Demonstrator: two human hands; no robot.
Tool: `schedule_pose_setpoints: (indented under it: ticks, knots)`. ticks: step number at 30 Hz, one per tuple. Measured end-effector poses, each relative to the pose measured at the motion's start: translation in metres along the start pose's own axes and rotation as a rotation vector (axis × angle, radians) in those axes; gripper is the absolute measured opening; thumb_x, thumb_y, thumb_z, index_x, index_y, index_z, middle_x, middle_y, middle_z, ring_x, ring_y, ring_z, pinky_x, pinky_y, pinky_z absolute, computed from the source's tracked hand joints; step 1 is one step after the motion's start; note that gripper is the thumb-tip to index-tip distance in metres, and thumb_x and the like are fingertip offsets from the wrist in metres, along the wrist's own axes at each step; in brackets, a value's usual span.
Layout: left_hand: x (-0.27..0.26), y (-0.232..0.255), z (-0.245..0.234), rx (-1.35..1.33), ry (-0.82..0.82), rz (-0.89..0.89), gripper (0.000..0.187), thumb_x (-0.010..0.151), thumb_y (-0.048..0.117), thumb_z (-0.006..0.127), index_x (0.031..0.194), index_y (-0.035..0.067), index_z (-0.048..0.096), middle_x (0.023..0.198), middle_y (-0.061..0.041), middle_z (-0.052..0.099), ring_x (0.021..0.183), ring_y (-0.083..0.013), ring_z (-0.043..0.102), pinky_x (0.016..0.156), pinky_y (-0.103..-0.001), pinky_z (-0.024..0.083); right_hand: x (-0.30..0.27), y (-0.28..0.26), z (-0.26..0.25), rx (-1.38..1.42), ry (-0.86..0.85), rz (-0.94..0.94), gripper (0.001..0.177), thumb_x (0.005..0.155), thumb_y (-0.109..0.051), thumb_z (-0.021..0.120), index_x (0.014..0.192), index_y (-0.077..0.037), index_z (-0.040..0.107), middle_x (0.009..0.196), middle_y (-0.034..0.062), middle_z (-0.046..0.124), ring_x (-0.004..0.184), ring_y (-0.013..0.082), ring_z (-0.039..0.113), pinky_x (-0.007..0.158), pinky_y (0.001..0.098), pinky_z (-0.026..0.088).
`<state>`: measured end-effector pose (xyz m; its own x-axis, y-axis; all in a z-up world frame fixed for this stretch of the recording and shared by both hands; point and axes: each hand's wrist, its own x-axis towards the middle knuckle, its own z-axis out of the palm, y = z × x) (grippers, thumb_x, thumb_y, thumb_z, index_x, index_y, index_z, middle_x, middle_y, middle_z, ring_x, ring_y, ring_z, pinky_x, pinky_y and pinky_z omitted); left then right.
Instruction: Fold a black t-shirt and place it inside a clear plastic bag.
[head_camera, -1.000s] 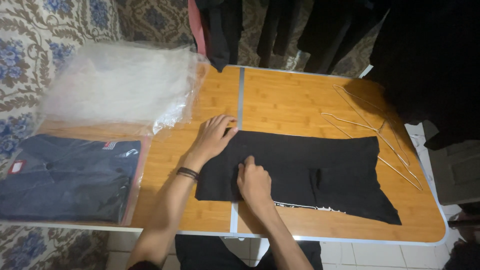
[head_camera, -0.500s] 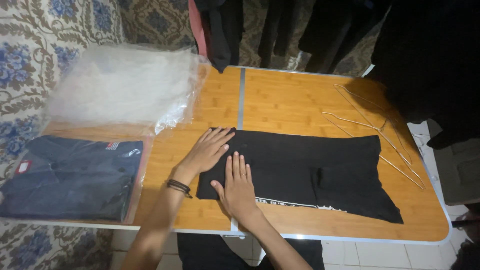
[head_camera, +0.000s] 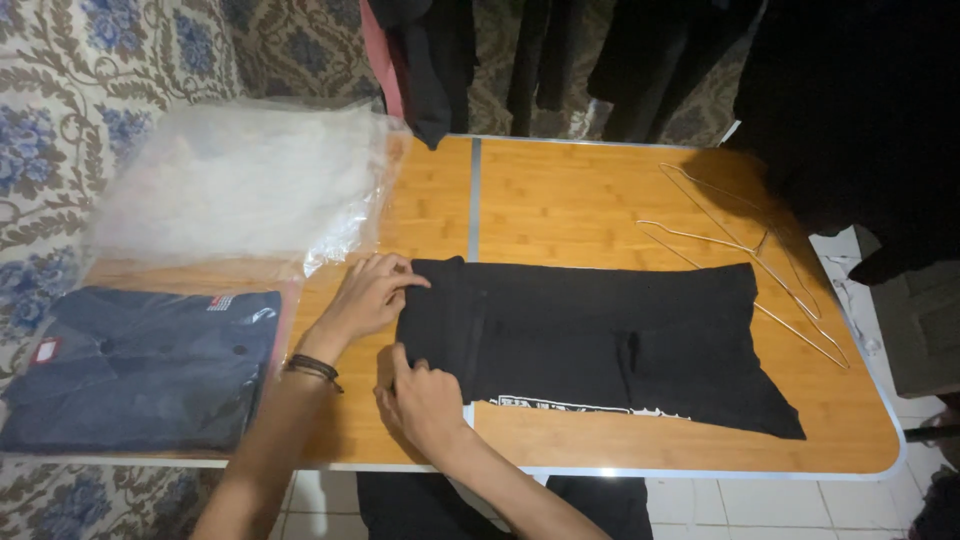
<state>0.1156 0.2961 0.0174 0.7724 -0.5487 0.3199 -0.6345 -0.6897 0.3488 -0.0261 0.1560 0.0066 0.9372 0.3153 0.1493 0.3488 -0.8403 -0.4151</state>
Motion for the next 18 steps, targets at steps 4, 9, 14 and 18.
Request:
schedule_pose_setpoints:
  ticks: [4,9,14,18]
  knots:
    - [0.006,-0.011,0.001,-0.049,0.050,0.098,0.035,0.082,0.005,0.068,0.112,0.018,0.077,0.113,-0.007,0.062,0.115,-0.0302,0.057,0.101,-0.045,0.043,0.005,0.002,0.014,-0.156,-0.018,-0.112,0.075,0.072,-0.008,0.077,0.142,0.004,0.051,0.078,0.0188,0.069,0.067,0.0315,0.073,0.056,0.0372,0.058]
    - [0.010,-0.014,-0.001,-0.056,0.051,0.097,0.024,0.088,0.008,0.067,0.109,0.014,0.075,0.115,-0.008,0.063,0.114,-0.0298,0.059,0.101,-0.043,0.045,0.016,0.006,0.039,-0.086,-0.070,-0.144,0.029,0.072,-0.006,0.075,0.098,0.004,0.067,0.087,0.0207,0.071,0.077,0.0340,0.074,0.065,0.0398,0.060]
    - [0.012,-0.009,-0.020,-0.053,0.128,0.085,0.017,0.092,0.008,0.066,0.106,0.013,0.074,0.122,-0.010,0.063,0.118,-0.0316,0.058,0.100,-0.044,0.045,0.015,-0.021,-0.022,0.218,0.011,-0.119,0.018,0.091,-0.015,0.068,0.092,0.003,0.066,0.084,0.0244,0.069,0.077,0.0417,0.070,0.069,0.0487,0.057]
    - [0.009,-0.027,-0.035,-0.001,0.109,0.079,0.017,0.090,0.010,0.065,0.104,0.014,0.074,0.124,-0.010,0.061,0.119,-0.0325,0.056,0.102,-0.045,0.043,0.013,-0.030,-0.033,0.521,0.080,-0.130,0.017,0.090,-0.011,0.061,0.099,0.002,0.069,0.092,0.0261,0.070,0.084,0.0468,0.067,0.073,0.0528,0.053]
